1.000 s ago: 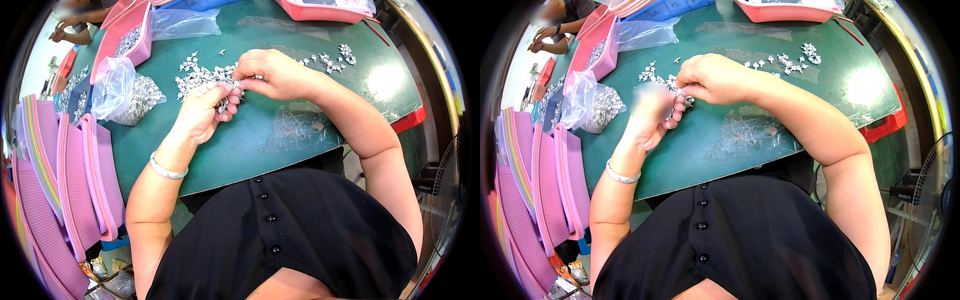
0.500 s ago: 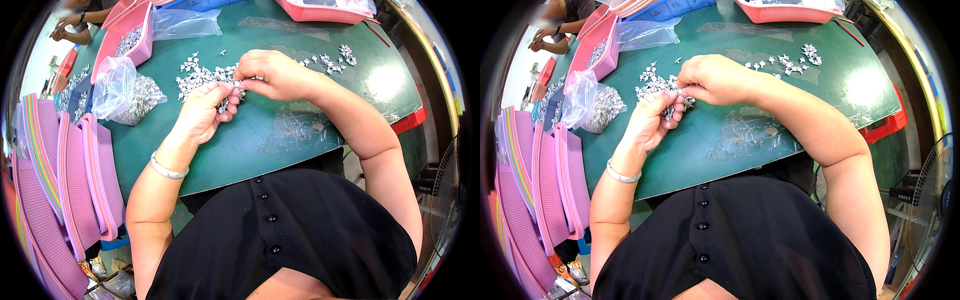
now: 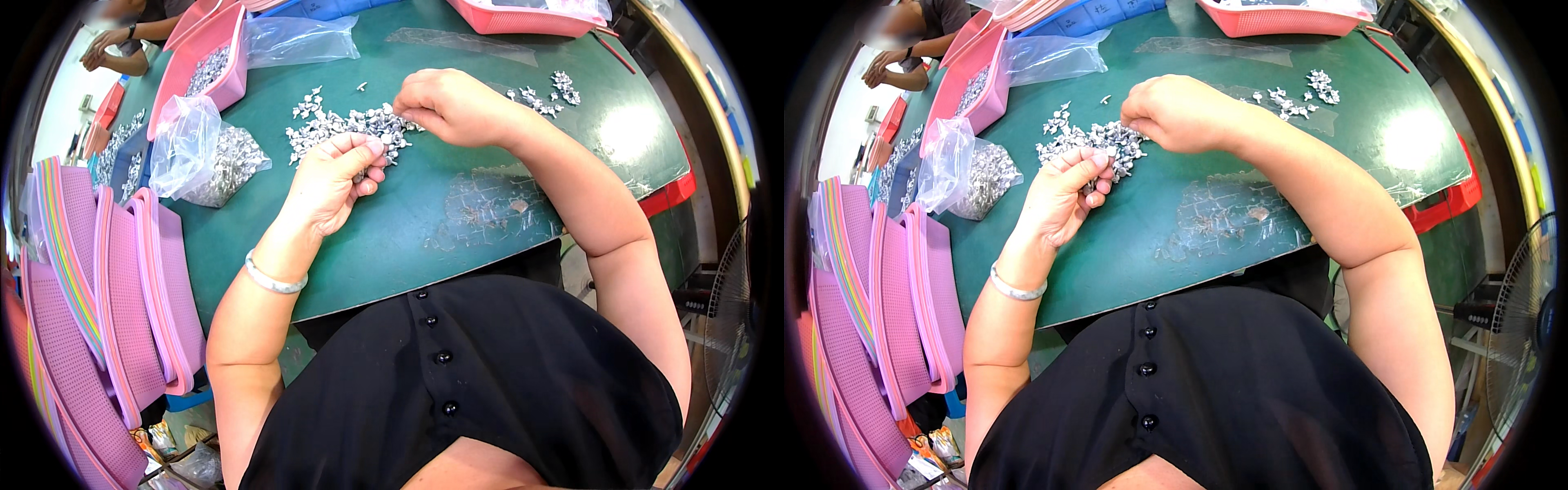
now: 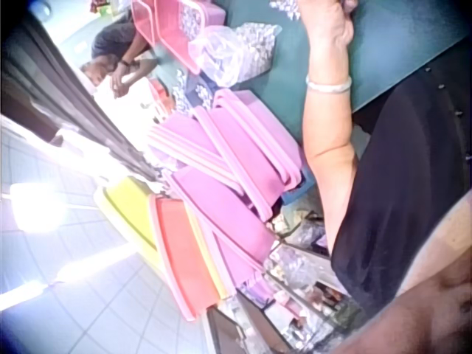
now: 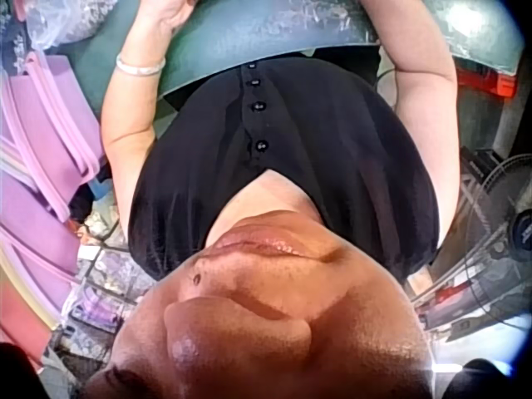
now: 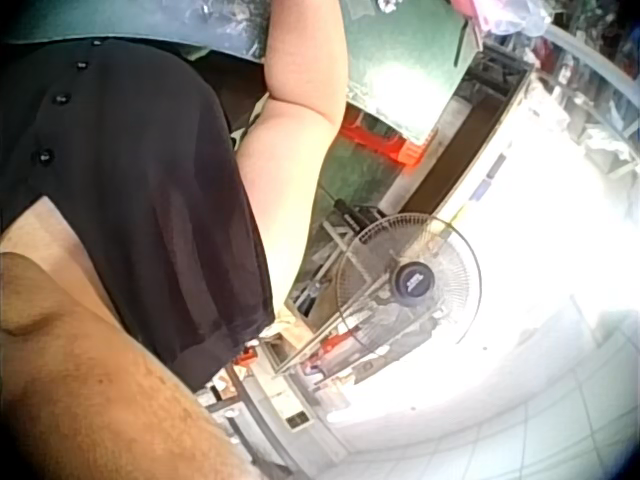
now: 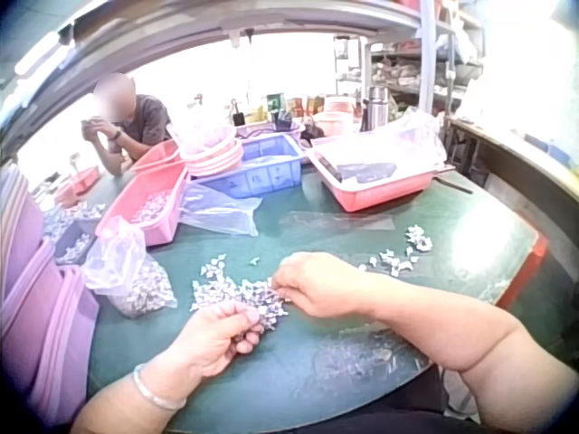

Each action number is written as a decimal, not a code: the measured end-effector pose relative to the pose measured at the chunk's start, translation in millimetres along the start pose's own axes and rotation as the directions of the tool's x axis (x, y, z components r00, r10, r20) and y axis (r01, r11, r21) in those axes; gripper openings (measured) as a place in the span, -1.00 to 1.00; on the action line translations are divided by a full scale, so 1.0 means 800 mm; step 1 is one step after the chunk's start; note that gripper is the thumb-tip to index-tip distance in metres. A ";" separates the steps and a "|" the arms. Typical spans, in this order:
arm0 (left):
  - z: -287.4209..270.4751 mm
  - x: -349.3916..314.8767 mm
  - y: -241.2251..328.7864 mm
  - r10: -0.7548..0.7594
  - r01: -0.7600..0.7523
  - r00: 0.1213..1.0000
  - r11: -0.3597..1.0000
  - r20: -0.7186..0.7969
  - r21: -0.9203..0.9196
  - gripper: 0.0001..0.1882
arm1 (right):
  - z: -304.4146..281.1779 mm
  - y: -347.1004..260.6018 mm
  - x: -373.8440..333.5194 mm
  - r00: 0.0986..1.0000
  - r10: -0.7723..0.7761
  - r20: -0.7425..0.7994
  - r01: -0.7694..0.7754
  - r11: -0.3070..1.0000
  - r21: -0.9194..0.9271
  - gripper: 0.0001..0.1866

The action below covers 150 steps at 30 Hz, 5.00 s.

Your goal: The person sorts small metal components by hand on a green workbench, picking them from a central pile and moving them into separate smaller groups or bins.

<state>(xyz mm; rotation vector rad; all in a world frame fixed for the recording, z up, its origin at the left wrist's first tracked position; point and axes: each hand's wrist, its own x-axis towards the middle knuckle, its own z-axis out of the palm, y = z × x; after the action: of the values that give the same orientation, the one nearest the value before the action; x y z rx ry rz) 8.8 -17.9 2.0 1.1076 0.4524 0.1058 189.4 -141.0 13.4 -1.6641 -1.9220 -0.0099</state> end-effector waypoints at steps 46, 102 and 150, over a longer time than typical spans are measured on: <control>0.004 -0.004 0.002 -0.066 0.070 0.996 0.994 0.058 -0.088 -0.86 | 0.013 -0.031 0.007 0.980 -0.102 -0.173 0.100 0.995 -0.020 -0.90; -0.013 0.006 -0.002 -0.006 0.016 0.999 0.968 0.041 -0.249 -0.95 | 0.013 0.003 0.001 0.997 0.068 -0.021 -0.066 0.995 0.072 -0.91; -0.003 0.004 -0.006 0.028 -0.020 0.998 0.991 0.062 -0.132 -0.93 | 0.014 -0.002 0.002 0.990 -0.001 -0.144 -0.003 1.000 -0.026 -0.92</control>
<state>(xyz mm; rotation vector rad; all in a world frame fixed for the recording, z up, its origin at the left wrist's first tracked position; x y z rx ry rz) 10.0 -16.6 -3.9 0.9848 0.3699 0.1196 183.5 -135.8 5.2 -1.6354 -1.8204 -0.1513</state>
